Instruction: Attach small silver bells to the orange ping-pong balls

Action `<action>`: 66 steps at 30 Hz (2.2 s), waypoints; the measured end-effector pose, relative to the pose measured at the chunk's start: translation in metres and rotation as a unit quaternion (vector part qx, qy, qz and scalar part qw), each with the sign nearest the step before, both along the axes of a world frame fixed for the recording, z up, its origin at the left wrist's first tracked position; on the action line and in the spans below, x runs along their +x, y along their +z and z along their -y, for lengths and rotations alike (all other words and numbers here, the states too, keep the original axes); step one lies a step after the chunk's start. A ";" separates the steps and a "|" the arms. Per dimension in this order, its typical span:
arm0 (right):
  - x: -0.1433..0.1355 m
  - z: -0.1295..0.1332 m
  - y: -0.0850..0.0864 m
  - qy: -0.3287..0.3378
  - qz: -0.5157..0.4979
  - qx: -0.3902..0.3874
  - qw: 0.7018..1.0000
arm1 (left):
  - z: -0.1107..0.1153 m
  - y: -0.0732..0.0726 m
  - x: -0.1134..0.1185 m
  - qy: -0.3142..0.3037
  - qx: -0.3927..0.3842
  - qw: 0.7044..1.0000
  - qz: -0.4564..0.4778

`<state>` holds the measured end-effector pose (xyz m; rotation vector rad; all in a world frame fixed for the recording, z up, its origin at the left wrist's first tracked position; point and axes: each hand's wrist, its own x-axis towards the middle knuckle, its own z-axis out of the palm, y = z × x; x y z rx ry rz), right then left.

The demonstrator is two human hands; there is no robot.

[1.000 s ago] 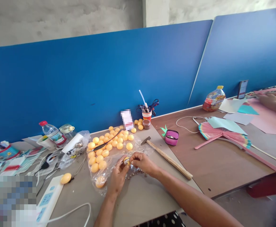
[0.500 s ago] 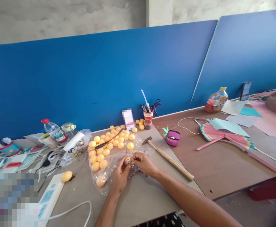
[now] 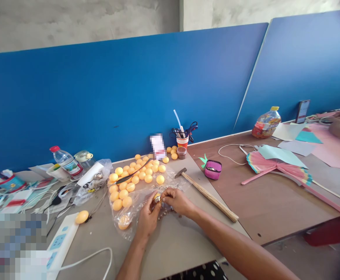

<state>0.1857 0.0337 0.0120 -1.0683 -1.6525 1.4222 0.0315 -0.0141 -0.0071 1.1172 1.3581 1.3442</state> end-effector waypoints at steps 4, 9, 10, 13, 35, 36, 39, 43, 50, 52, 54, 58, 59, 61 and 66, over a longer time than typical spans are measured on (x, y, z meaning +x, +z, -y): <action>0.000 0.000 -0.001 -0.006 0.022 0.015 1.000 | -0.001 -0.005 -0.001 -0.001 0.015 1.000 0.027; 0.000 0.002 0.002 0.006 0.022 -0.037 0.999 | -0.003 -0.007 0.000 0.001 0.047 0.999 -0.010; 0.000 0.002 0.003 0.008 0.018 -0.047 0.999 | -0.003 -0.007 0.000 -0.001 0.049 0.998 -0.029; 0.002 0.003 0.007 0.011 0.016 -0.056 0.998 | -0.002 -0.005 0.000 -0.008 0.051 0.996 -0.076; 0.001 0.003 0.004 -0.012 0.045 -0.075 0.996 | 0.001 -0.013 -0.001 -0.041 0.080 0.957 -0.277; 0.001 0.003 0.003 -0.015 0.050 -0.065 0.997 | 0.001 -0.013 -0.001 -0.042 0.077 0.953 -0.290; 0.000 0.002 -0.002 -0.018 0.069 -0.035 0.997 | 0.001 -0.015 -0.001 -0.045 0.068 0.945 -0.315; -0.002 0.001 -0.007 -0.025 0.083 0.004 0.996 | 0.002 -0.016 -0.001 -0.038 0.065 0.940 -0.332; -0.005 0.003 -0.008 -0.051 0.108 0.078 0.990 | 0.001 -0.016 0.000 -0.024 0.086 0.941 -0.326; -0.005 0.005 -0.007 -0.064 0.118 0.088 0.987 | 0.001 -0.017 0.000 -0.019 0.085 0.942 -0.326; -0.006 0.006 -0.006 -0.071 0.128 0.095 0.985 | 0.001 -0.018 0.000 -0.015 0.087 0.942 -0.324; -0.007 0.009 -0.002 -0.075 0.144 0.097 0.982 | 0.001 -0.017 0.000 -0.021 0.083 0.943 -0.322; -0.008 0.009 -0.002 -0.075 0.143 0.095 0.982 | 0.001 -0.016 0.000 -0.024 0.079 0.943 -0.321; -0.008 0.008 -0.002 -0.069 0.126 0.091 0.985 | 0.001 -0.014 0.001 -0.030 0.073 0.945 -0.316; 0.004 -0.005 0.003 -0.070 -0.001 0.062 0.996 | 0.001 -0.008 0.001 -0.021 0.093 0.962 -0.255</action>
